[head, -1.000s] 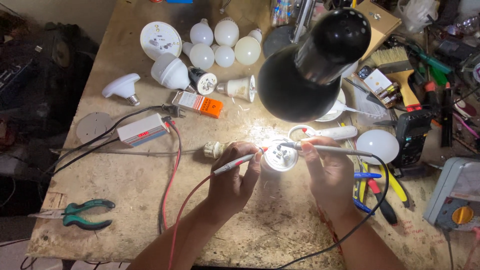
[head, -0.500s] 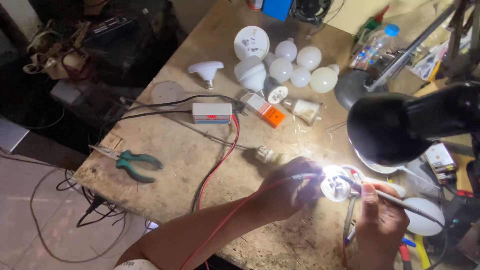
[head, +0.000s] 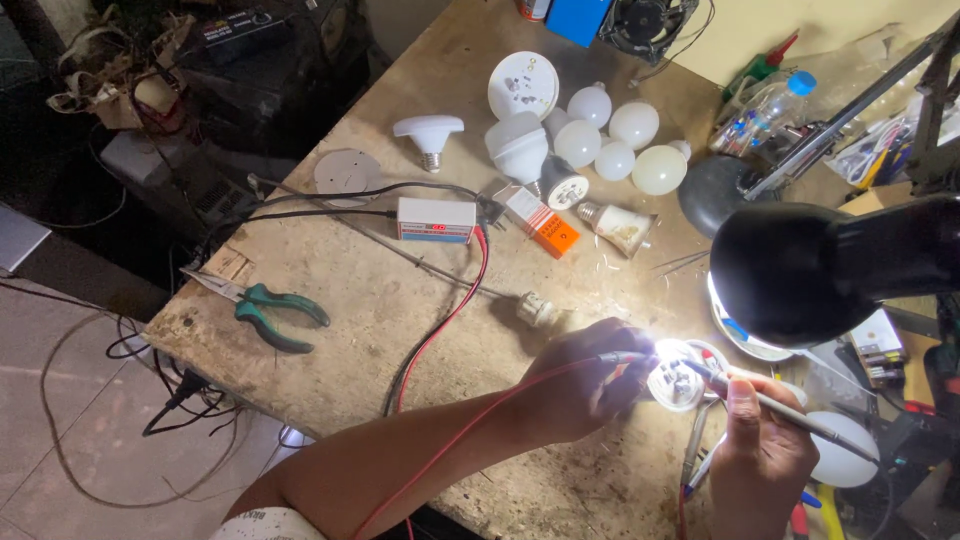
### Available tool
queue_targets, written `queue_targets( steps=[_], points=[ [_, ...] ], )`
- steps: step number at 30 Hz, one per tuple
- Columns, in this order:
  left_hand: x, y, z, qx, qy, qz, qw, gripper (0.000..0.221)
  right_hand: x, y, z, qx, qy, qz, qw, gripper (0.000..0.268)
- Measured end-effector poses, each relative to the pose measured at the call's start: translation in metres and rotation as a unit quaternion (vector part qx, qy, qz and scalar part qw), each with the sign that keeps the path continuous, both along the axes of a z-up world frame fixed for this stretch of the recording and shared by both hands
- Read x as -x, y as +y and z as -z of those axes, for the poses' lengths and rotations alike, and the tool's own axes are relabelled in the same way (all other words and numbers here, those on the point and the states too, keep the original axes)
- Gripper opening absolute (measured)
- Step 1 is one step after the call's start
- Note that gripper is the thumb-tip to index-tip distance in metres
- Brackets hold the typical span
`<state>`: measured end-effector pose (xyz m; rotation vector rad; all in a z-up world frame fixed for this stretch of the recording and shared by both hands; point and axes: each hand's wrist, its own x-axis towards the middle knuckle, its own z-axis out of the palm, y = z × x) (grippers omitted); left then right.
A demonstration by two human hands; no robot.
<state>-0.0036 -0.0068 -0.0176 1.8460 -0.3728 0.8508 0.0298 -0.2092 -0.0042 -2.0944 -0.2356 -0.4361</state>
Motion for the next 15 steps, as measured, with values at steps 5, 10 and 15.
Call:
queue_targets(
  steps=[5, 10, 15],
  points=[
    [-0.001, 0.002, 0.001, -0.024, -0.030, 0.016, 0.999, 0.028, 0.002, 0.002, -0.004, 0.020, -0.014, -0.002, 1.000, 0.022],
    [0.002, 0.002, -0.005, 0.004, 0.022, 0.010, 1.000, 0.021, 0.003, 0.004, -0.007, 0.023, 0.001, -0.001, 1.000, 0.018],
    [0.003, 0.006, -0.011, 0.011, 0.016, 0.029, 0.999, 0.011, 0.003, 0.009, -0.011, 0.025, 0.023, 0.022, 0.999, 0.018]
  ],
)
